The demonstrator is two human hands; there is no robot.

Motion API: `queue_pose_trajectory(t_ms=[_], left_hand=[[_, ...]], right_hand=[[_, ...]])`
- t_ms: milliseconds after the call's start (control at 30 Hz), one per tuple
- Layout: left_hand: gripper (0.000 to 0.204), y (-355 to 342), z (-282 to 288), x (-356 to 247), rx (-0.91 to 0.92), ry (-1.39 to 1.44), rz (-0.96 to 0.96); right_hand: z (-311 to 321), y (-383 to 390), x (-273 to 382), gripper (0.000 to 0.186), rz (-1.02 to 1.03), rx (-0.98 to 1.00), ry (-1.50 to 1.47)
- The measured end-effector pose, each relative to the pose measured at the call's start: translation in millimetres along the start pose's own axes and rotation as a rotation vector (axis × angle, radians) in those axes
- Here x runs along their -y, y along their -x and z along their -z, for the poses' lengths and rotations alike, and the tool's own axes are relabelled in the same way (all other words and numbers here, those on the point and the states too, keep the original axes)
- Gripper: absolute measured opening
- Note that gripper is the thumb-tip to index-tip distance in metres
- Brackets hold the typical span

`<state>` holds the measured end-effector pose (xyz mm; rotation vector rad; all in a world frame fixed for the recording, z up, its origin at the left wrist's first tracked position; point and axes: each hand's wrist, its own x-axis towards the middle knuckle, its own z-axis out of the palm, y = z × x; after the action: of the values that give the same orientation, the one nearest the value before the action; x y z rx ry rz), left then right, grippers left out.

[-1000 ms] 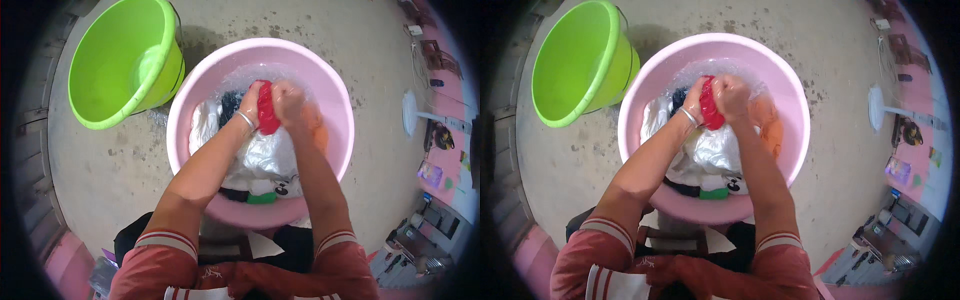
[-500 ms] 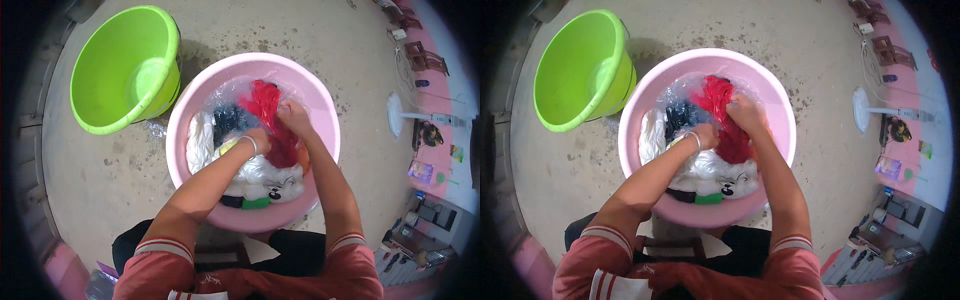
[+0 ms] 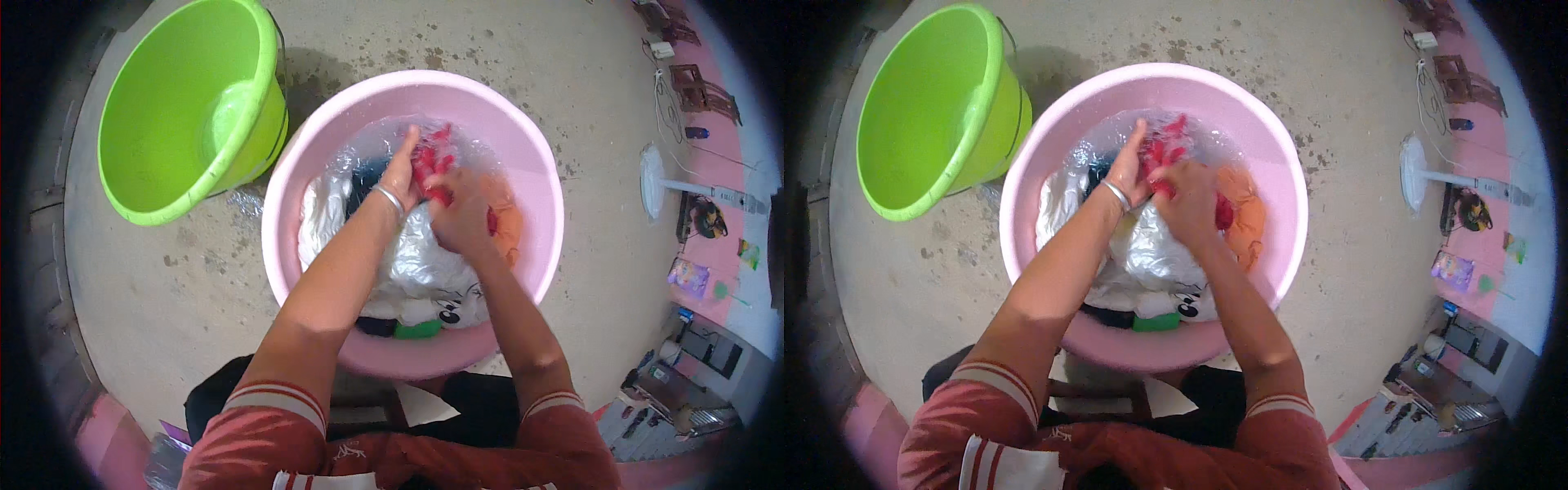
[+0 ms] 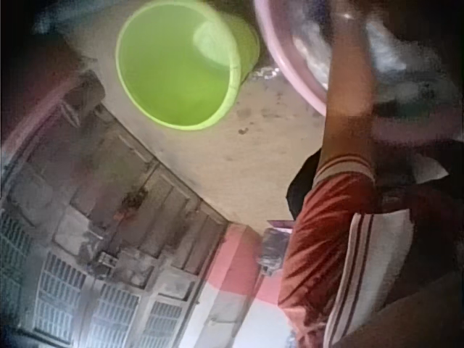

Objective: The person washes clothes in a basin of water, repeatedly rubbing, scrubbing, and squeezing a red garment by hand.

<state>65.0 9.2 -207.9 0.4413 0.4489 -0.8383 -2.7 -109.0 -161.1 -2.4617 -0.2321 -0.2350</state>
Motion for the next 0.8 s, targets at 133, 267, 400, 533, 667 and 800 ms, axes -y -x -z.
queue_pose_trajectory(t_ms=[133, 267, 400, 533, 667, 800], left_hand=[[0.066, -7, 12, 11, 0.153, 0.147, -0.025], [0.056, -18, 7, 38, 0.270, 0.334, -0.143], [0.038, -17, -26, 34, 0.023, 0.195, -0.028], [0.038, -30, -35, 26, 0.214, 0.094, -0.070], [0.033, -31, 50, -18, -0.184, 0.016, -0.149], [0.026, -52, 62, 7, -0.471, -0.143, -0.317]], right_hand=[[13, 14, 79, 0.013, 0.035, 0.108, -0.209], [-11, -9, 37, 0.009, 0.001, -0.169, -0.083], [20, -29, -45, 0.024, -0.398, -0.089, -0.025], [35, 8, -94, 0.025, -0.614, 0.011, 0.304], [37, 1, -35, 0.031, -0.397, 0.455, 0.252], [4, -29, -138, 0.044, -0.619, 0.321, -0.234]])
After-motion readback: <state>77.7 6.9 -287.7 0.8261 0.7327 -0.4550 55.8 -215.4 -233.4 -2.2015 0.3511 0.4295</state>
